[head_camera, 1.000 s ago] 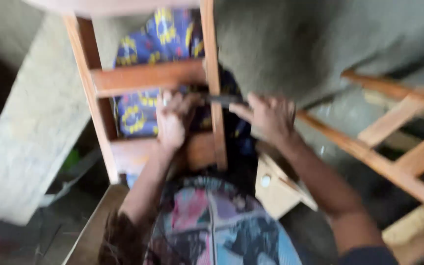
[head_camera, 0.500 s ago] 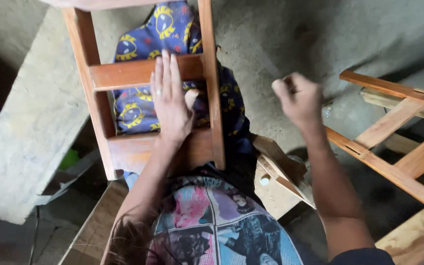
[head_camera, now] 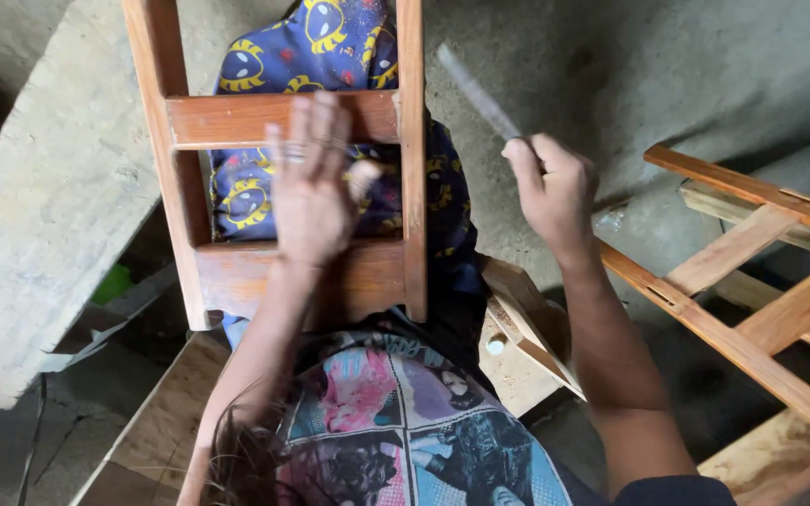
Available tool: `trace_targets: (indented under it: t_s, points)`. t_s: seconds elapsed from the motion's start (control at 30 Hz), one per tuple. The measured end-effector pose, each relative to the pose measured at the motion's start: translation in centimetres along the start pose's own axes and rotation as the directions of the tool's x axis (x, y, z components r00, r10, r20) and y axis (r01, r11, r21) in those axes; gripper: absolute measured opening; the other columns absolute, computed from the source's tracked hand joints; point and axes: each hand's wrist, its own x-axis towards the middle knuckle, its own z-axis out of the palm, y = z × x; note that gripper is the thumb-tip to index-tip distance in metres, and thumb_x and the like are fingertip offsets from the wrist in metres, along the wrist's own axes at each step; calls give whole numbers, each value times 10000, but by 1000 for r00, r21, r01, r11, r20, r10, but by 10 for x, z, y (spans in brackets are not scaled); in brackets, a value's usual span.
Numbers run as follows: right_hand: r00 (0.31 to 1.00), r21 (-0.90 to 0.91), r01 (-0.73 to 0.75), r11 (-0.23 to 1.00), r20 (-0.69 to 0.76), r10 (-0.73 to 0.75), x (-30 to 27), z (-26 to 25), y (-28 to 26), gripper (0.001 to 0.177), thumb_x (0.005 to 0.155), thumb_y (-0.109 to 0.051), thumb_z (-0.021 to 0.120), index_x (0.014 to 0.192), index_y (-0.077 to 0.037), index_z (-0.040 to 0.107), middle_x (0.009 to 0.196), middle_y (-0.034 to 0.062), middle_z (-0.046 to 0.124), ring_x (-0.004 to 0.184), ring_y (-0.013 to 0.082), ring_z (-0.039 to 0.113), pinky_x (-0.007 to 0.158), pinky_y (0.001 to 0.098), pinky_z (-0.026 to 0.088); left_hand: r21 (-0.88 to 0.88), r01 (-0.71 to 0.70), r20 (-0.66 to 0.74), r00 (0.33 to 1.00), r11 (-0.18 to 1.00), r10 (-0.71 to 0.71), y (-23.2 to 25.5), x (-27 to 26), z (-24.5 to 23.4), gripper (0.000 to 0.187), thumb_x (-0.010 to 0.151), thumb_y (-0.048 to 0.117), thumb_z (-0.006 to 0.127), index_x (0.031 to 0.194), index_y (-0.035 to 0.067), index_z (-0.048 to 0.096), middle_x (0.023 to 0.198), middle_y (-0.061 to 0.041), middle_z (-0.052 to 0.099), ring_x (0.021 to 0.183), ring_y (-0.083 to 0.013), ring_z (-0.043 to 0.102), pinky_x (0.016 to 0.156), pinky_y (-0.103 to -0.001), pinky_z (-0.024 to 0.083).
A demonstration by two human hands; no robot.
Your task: Scraping the wooden frame of a chair using a small knife to refine the surface
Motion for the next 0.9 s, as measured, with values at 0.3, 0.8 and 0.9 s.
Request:
trace_targets:
  t_s: [0.3,0.8,0.9]
  points:
    - [904,-373,204,905,427,-28,26,2,-15,409,901,-369,516,637,-74,414,522,111,490,503,394,454,442,446,317,-438,64,-236,954,897,-183,-1,10,-25,121,892,73,471,948,-4,546,883,-140,542,787,-287,519,789,-385,344]
    - [739,-442,481,757,670,-78,48,22,-13,508,891,-525,445,651,-96,574,511,68,557,431,337,538,439,464,388,-476,178,-282,897,861,-341,-19,2,-39,182,918,122,440,967,-18,546,906,-152,513,846,-260,512,773,-330,407]
    - [747,-372,635,677,518,-417,54,22,7,436,984,-373,500,625,-127,524,454,-63,394,322,72,327,299,230,282,-451,176,-282,902,875,-327,-17,-2,-37,176,915,126,451,951,-17,548,894,-157,531,822,-281,528,752,-342,416]
